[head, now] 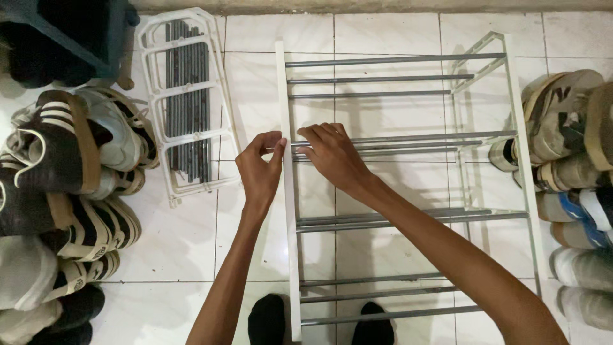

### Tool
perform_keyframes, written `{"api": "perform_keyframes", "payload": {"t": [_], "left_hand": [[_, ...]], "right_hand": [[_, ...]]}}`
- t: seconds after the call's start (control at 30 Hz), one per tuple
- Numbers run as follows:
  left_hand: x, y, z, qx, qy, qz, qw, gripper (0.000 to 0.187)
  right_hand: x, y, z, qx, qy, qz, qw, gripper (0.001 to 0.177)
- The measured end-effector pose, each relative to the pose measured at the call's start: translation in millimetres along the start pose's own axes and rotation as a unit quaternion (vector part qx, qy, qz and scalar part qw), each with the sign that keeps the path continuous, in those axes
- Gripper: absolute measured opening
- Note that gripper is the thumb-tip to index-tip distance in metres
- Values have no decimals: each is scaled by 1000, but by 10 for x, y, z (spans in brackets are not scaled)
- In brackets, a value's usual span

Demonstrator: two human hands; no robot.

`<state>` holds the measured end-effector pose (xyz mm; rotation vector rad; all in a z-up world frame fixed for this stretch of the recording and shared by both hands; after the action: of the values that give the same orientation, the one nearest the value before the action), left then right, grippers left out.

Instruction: The person assembles a white metal shoe rack by inserting vertical and horizontal bars into the frame and securing them. After assembly, the person places several pairs of shoes onto the rack shelves.

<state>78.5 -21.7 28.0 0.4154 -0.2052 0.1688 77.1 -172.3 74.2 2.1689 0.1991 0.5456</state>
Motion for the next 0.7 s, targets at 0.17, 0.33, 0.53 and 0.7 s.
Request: {"api": "perform_keyframes", "payload": {"t": [0.17, 0.33, 0.53, 0.7], "left_hand": [[-62, 14, -26, -22, 40, 24, 999, 26], [-68, 10, 5, -28, -10, 40, 999, 22], [-43, -6, -59, 3, 15, 13, 1000, 22], [-67, 6, -22, 1, -9, 8, 1000, 21]], "right_hand": [[-40, -171, 98, 33, -10, -13, 999, 12], [-40, -181, 100, 42, -7, -19, 999, 8], [-43, -275, 150, 36, -34, -50, 998, 10], [-115, -199, -25, -9, 51, -17, 999, 9]]}}
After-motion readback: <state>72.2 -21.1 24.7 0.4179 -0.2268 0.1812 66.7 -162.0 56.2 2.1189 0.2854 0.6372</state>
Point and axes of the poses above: each hand's wrist, its own x-axis towards the middle knuckle, its own y-axis out of the back of the hand, z = x × y, the point moved 9 cm from there along x, towards the middle knuckle, and after that the axes turned 12 degrees about -y, right-handed, at the moved point
